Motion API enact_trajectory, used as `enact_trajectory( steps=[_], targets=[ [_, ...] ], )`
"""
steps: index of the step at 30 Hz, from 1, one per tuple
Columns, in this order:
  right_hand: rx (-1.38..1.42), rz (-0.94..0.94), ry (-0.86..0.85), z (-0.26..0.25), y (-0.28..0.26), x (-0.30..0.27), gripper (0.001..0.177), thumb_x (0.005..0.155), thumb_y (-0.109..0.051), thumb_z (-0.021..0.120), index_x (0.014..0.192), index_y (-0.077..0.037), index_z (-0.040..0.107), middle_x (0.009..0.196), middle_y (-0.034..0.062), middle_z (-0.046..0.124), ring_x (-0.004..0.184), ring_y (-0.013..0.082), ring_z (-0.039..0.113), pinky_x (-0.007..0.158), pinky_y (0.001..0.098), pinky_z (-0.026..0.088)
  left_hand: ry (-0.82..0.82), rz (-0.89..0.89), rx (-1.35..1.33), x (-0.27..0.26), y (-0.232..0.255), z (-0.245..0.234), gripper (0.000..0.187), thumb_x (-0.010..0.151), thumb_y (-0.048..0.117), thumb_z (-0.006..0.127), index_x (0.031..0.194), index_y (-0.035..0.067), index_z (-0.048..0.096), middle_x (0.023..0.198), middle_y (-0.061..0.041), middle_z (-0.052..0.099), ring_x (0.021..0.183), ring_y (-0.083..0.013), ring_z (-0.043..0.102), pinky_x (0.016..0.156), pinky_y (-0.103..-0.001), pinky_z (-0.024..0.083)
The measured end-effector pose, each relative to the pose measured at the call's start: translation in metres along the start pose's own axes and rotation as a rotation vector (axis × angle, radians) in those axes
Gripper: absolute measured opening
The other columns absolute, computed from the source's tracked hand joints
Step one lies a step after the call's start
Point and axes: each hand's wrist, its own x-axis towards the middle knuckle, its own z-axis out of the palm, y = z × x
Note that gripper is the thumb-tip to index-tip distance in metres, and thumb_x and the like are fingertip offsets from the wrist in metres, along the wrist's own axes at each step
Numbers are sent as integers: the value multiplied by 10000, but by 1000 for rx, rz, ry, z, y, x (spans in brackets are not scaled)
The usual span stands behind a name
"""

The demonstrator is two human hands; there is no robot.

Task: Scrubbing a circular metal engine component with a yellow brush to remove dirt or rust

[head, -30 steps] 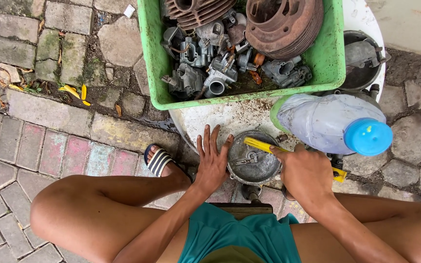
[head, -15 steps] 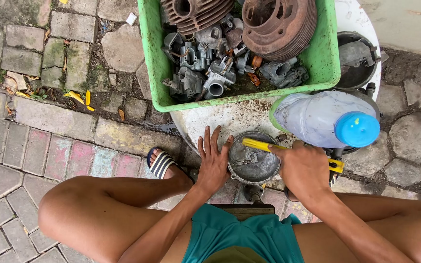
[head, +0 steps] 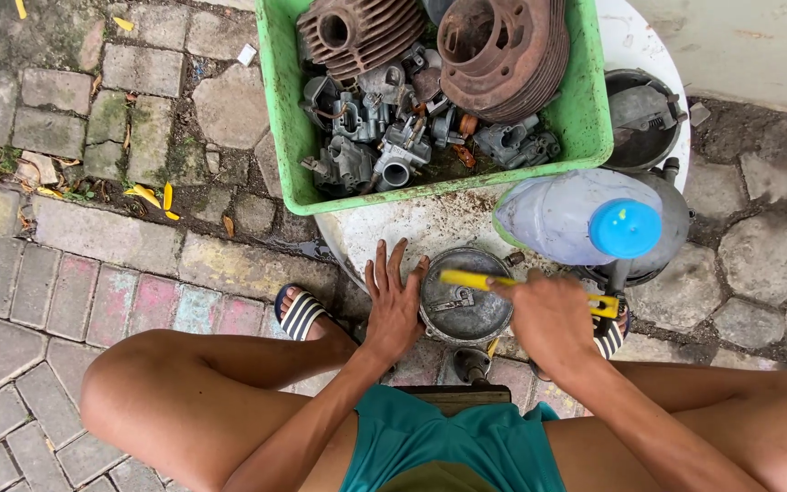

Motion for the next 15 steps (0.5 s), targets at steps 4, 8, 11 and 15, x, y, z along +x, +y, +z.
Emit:
enact_trajectory(
  steps=[4,8,11,15],
  targets=[
    [-227,-21,162,-3,-6,-2,401,999,-50,510,1239,-301,712,936,112,740,755,182,713,730,311,571,-3,-19,-2,1,0,-2,1113,526,-113,859,1462,192,341,1652,-243,98,1538,-530,-67,1173,-723,68],
    [121,19,11,0,4,1,411,961,-33,530,1229,-260,742,960,158,744,755,232,732,772,385,613,6,-19,17,0,2,-3,1093,533,-97,868,1460,183,361,1653,-247,100,1540,-526,-68,1176,-715,95],
    [50,1,46,-1,5,-6,427,955,-43,541,1262,-281,719,979,144,738,798,233,746,787,398,615,13,-22,23,0,4,-1,1092,543,-82,867,1475,184,365,1666,-244,84,1543,-517,-78,1182,-701,93],
    [79,9,20,0,17,-5,413,950,-71,529,1219,-296,747,984,146,743,861,272,767,833,442,618,42,14,-31,-4,0,5,1192,540,-48,900,1548,185,308,1650,-250,87,1530,-544,-85,1162,-728,89]
  ],
)
